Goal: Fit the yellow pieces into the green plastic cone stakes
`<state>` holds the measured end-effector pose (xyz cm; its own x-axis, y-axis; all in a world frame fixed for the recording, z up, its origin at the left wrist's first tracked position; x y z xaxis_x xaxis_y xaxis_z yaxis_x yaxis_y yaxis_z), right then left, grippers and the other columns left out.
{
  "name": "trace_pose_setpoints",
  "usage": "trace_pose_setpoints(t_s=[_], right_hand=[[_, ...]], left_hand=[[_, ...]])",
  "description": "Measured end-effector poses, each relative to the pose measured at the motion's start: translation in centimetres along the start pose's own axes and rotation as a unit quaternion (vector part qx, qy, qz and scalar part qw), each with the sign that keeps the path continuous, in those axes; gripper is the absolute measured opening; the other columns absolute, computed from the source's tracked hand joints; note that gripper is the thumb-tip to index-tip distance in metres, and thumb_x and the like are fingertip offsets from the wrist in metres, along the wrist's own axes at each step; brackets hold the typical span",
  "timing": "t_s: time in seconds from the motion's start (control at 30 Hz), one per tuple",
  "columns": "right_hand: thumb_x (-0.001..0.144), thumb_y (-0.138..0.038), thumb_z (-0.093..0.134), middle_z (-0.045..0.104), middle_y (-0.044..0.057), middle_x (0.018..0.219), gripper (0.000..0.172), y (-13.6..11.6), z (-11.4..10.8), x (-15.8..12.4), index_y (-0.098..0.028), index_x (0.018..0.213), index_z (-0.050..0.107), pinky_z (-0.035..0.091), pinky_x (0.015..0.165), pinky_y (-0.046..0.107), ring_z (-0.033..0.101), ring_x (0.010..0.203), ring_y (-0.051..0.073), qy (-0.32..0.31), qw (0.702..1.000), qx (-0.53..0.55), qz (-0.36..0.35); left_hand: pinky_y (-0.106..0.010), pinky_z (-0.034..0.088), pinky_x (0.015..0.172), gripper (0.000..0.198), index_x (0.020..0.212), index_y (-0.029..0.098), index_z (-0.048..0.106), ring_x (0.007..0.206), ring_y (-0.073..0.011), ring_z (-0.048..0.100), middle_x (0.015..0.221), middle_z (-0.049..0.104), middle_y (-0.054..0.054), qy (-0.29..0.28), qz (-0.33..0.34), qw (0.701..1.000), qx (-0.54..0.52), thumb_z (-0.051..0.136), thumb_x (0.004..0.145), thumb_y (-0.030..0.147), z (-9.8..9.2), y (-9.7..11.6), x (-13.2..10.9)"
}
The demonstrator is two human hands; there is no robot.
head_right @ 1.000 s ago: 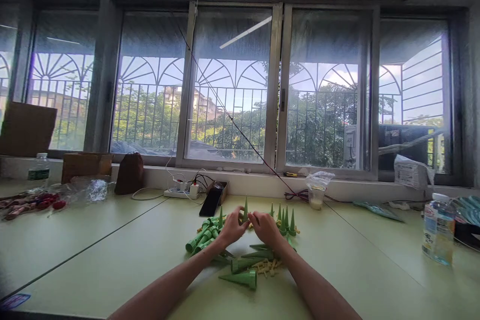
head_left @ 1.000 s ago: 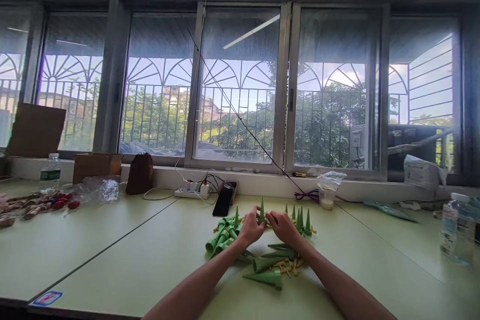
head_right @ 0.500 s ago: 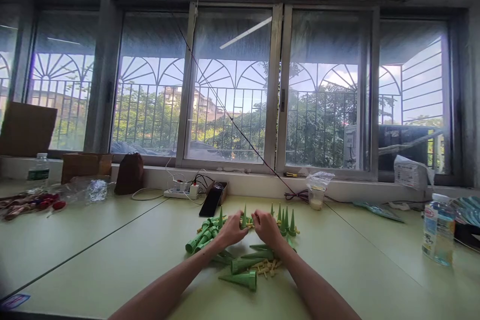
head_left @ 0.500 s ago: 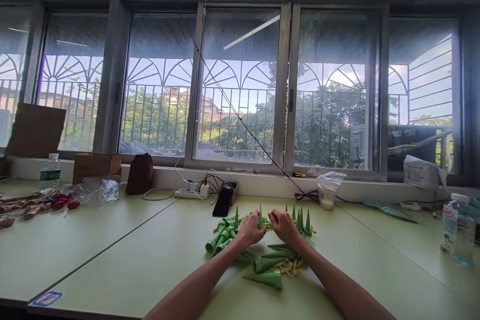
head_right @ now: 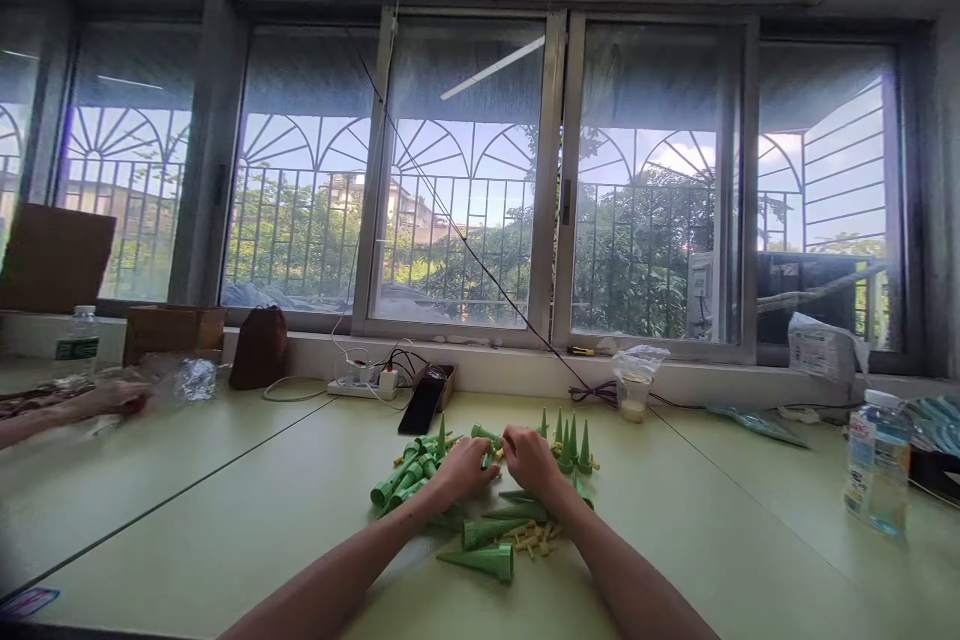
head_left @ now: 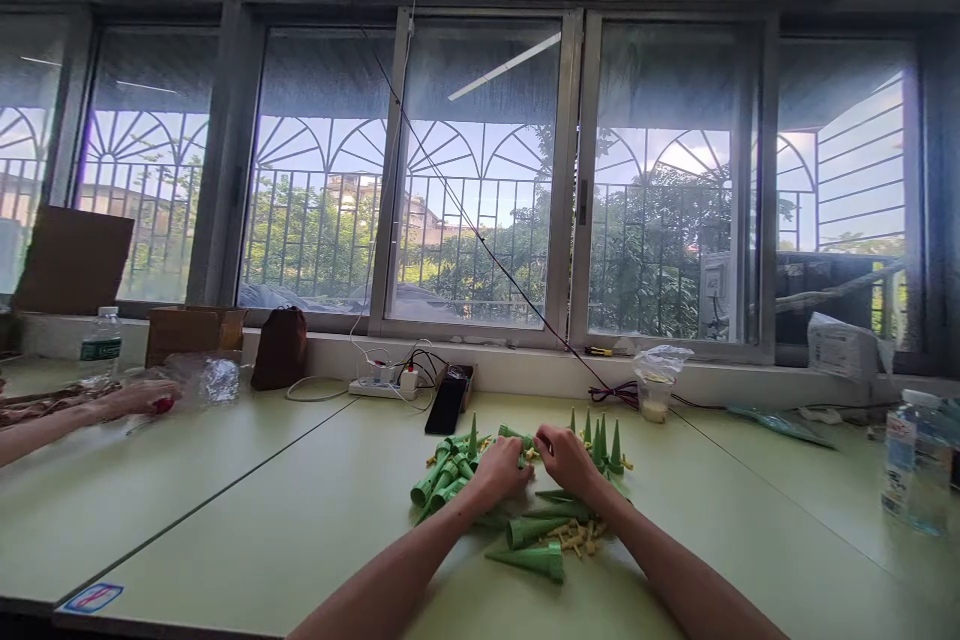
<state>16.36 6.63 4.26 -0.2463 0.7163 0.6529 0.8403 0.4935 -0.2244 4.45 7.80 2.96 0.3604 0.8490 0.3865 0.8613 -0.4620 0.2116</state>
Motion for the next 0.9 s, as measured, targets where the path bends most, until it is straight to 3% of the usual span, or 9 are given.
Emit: trace_pose_setpoints(t_s=[0.37,0.67,0.9], right_hand=[[0.092,-0.018,0.049,0.065,0.004,0.078,0.015,-0.4,0.4,-0.2,-0.018,0.081,0.059,0.03,0.062,0.022,0.059,0.071,0.015,-0.014,0.999,-0.027,-0.024],[0.095,-0.019,0.045,0.066,0.006,0.082,0.024,-0.5,1.4,-0.1,-0.017,0.079,0.062,0.036,0.069,0.022,0.059,0.077,0.015,-0.04,0.997,0.01,-0.06],[0.093,-0.014,0.044,0.068,0.008,0.08,0.027,-0.2,2.8,-0.2,-0.014,0.076,0.065,0.037,0.07,0.022,0.058,0.074,0.015,-0.095,0.993,0.019,-0.074]], left_hand=[[-0.031,0.042,0.082,0.024,0.094,0.019,0.068,0.097,-0.0259,0.062,0.097,0.07,-0.009,0.006,0.012,1.0,-0.017,0.064,0.075,0.034,-0.2,0.1,-0.2],[-0.027,0.041,0.072,0.019,0.087,0.018,0.068,0.086,-0.0214,0.063,0.088,0.069,-0.008,0.088,0.012,0.996,-0.028,0.05,0.083,0.023,-1.7,0.8,0.0],[-0.026,0.038,0.068,0.018,0.086,0.019,0.068,0.084,-0.0203,0.062,0.086,0.069,-0.007,0.075,0.009,0.997,-0.033,0.05,0.082,0.022,-1.8,1.0,-0.2]])
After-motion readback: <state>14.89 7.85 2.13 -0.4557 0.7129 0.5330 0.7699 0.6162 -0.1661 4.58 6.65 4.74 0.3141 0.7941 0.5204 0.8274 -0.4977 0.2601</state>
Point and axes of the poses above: each hand's wrist, its own x-axis towards the middle knuckle, its own z-axis out of the palm, y = z × x, the point moved 7 cm from there along x, towards the middle knuckle
